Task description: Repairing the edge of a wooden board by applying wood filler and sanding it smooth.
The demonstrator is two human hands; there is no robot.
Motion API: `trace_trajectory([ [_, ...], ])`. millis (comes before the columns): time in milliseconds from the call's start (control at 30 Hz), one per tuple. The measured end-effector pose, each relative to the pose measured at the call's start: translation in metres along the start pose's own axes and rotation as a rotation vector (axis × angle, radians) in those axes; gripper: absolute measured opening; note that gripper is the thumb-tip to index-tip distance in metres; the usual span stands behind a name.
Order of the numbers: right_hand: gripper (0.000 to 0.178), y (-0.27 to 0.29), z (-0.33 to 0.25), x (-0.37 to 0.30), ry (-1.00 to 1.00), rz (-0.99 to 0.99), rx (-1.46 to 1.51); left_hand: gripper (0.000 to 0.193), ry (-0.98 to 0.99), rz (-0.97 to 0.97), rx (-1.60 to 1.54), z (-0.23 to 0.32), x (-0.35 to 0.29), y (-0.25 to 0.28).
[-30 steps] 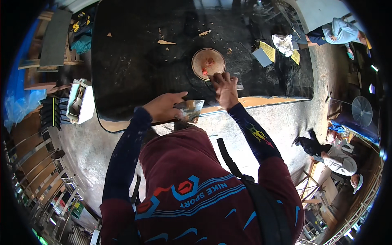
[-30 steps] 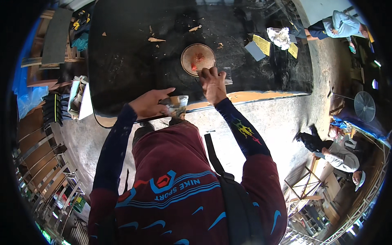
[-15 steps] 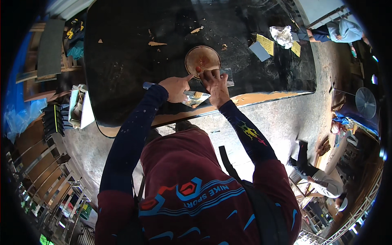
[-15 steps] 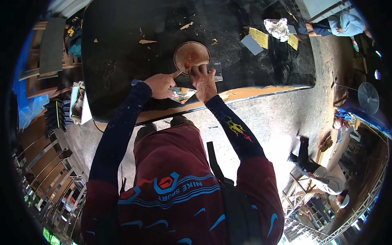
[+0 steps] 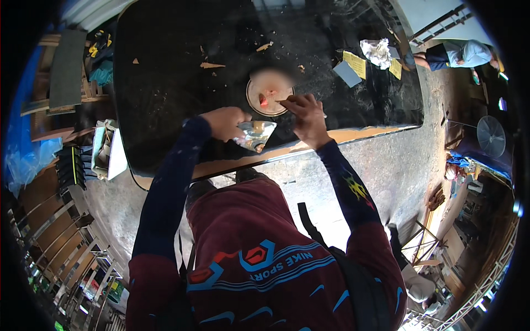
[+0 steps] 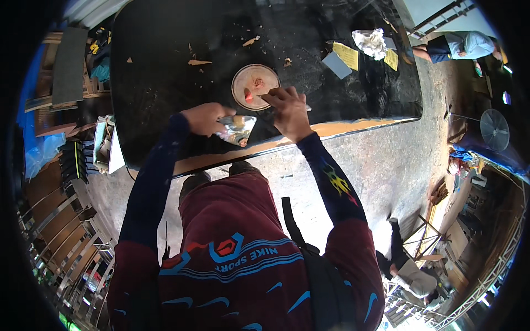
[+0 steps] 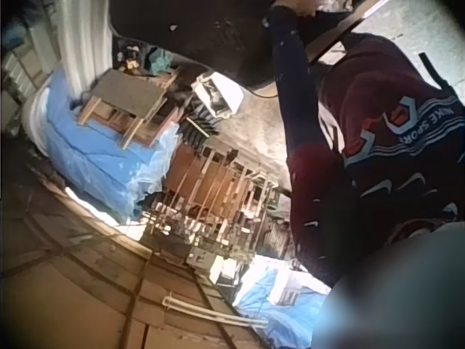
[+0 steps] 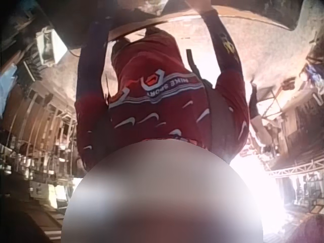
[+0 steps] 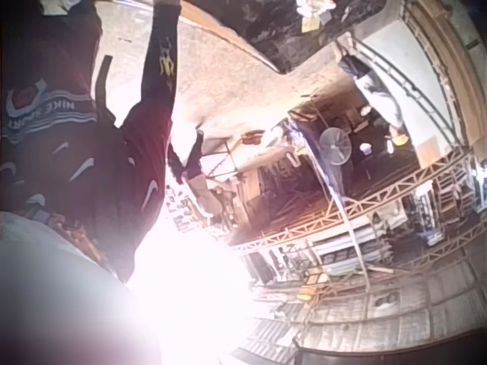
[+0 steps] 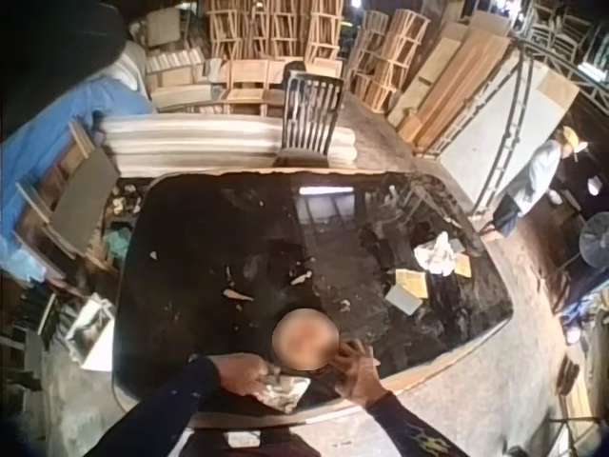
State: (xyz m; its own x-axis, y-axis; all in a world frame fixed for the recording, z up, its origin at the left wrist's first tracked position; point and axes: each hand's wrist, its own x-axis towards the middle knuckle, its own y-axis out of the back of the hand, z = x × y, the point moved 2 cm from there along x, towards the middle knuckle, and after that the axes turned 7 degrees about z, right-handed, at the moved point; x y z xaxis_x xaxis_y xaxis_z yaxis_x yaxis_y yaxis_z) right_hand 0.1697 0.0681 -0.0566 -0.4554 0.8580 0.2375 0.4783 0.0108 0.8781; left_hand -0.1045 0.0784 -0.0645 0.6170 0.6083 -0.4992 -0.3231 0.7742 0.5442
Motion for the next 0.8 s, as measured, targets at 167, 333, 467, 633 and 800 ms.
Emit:
trace_trajectory([
  [167,0.071,0.066,-0.061,0.019,0.079,0.105,0.487,0.027,0.181,0.331,-0.799,0.024,-0.1,0.014],
  [333,0.085,0.058,-0.107,0.031,0.477,0.126,0.365,0.029,0.278,0.609,-1.007,0.041,-0.161,0.022],
  [467,0.086,0.043,-0.142,0.029,0.544,0.099,0.486,0.031,0.259,0.623,-1.057,0.041,-0.195,0.013],
  [633,0.075,0.027,-0.149,0.021,0.689,0.046,0.219,0.03,0.073,0.583,-1.241,0.008,-0.245,-0.015],
  [800,0.056,0.025,-0.211,0.017,0.63,0.086,-0.097,0.026,0.15,0.761,-0.94,-0.013,-0.28,-0.029],
])
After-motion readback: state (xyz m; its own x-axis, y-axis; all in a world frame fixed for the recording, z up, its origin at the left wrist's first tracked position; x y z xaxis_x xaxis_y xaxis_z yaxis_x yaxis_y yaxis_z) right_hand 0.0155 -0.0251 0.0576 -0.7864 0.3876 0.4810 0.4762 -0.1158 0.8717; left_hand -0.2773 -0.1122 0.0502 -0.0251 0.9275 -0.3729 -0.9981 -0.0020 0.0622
